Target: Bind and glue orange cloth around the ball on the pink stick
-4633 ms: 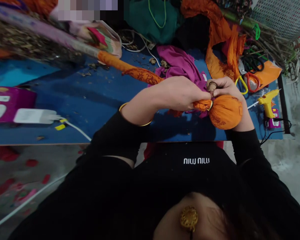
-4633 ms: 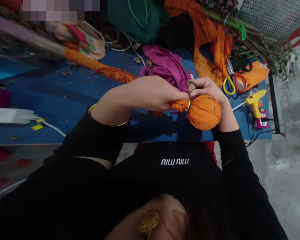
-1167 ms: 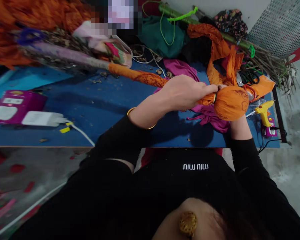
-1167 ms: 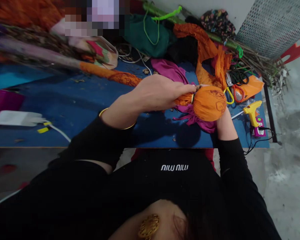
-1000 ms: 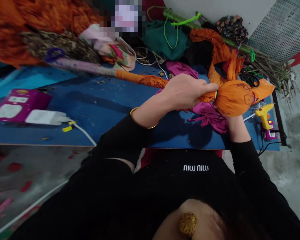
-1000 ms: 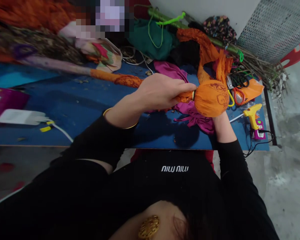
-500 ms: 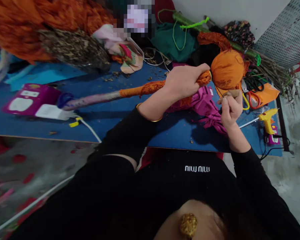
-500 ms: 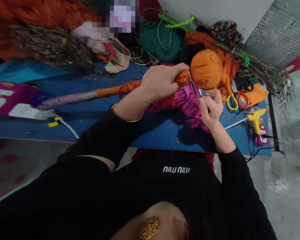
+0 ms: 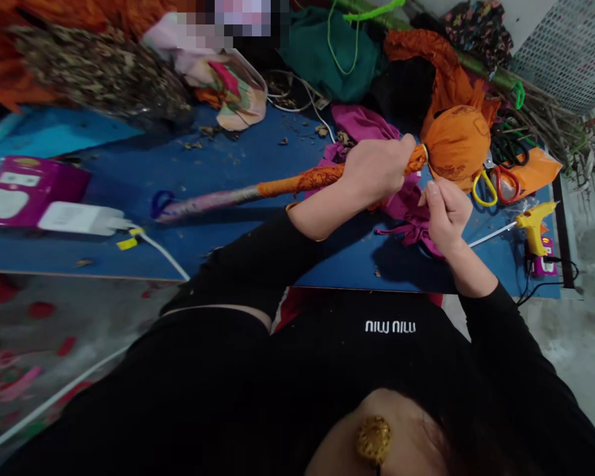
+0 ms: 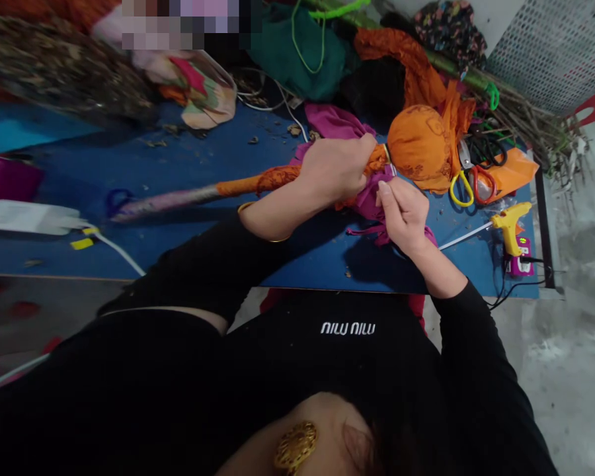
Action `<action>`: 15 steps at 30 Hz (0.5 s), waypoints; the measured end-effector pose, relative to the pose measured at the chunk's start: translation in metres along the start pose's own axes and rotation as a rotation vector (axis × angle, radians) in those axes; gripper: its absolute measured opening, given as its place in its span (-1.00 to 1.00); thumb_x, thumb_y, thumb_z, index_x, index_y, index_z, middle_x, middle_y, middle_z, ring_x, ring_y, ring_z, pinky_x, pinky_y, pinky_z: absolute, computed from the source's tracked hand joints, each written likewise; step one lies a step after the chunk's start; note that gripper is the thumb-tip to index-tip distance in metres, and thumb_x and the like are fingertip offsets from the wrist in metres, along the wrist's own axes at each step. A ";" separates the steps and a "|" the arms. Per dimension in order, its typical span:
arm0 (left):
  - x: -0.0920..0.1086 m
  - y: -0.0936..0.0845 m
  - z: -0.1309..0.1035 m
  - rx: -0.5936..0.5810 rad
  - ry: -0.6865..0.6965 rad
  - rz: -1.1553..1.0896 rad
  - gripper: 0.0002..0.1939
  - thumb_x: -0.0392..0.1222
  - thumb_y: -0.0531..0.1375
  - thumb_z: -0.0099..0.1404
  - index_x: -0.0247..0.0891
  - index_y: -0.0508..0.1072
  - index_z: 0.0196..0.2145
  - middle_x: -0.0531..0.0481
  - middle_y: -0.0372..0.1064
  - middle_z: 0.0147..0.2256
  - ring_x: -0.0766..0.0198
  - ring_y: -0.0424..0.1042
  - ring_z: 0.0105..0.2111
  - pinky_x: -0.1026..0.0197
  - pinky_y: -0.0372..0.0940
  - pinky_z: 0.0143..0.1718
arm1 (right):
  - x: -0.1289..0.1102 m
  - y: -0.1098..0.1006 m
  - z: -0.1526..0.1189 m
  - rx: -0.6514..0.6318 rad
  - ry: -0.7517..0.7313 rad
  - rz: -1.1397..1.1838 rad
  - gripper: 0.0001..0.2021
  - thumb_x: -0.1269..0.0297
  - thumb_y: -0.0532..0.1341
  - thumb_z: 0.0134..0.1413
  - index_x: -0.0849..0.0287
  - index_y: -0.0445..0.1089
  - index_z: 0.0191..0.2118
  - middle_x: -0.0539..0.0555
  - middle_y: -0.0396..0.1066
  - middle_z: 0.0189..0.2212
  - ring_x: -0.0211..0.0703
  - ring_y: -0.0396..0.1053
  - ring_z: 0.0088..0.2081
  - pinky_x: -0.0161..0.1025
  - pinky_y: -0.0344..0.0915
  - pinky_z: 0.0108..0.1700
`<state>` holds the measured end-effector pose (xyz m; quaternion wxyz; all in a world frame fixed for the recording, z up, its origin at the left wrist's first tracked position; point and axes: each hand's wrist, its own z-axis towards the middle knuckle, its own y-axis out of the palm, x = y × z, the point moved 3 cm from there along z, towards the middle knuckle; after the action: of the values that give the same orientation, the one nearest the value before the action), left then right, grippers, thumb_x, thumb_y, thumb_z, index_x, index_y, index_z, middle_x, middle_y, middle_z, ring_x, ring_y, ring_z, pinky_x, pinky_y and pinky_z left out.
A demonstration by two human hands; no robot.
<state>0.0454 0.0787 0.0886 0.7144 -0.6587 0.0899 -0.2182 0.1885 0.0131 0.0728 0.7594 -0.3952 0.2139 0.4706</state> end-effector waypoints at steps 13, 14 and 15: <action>-0.003 0.016 0.005 -0.074 0.058 -0.014 -0.55 -0.19 0.07 0.43 -0.31 0.39 0.21 -0.30 0.62 -0.11 -0.05 0.63 -0.16 0.12 0.37 -0.23 | 0.006 -0.002 0.004 -0.181 -0.181 -0.004 -0.53 -0.04 0.03 0.47 0.07 0.37 -0.45 0.03 0.32 -0.47 -0.17 0.35 -0.40 -0.11 0.41 -0.24; -0.001 0.015 0.004 -0.086 0.082 -0.006 -0.54 -0.15 0.06 0.45 -0.31 0.38 0.23 -0.30 0.62 -0.12 -0.05 0.63 -0.16 0.11 0.36 -0.23 | 0.005 -0.008 0.009 -0.165 -0.177 0.043 -0.55 -0.05 0.05 0.46 0.07 0.41 -0.41 0.06 0.38 -0.39 -0.16 0.41 -0.33 -0.09 0.45 -0.20; 0.000 0.015 0.002 -0.099 0.108 0.003 -0.54 -0.13 0.06 0.46 -0.29 0.38 0.24 -0.30 0.62 -0.12 -0.06 0.62 -0.17 0.11 0.35 -0.23 | 0.004 -0.014 0.014 -0.126 -0.176 0.079 -0.56 -0.07 0.07 0.45 0.07 0.43 -0.39 0.08 0.42 -0.31 -0.15 0.46 -0.28 -0.08 0.49 -0.17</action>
<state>0.0494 0.0812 0.0746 0.6753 -0.6804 0.1400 -0.2477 0.2026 0.0230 0.0836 0.7297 -0.3904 0.1318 0.5456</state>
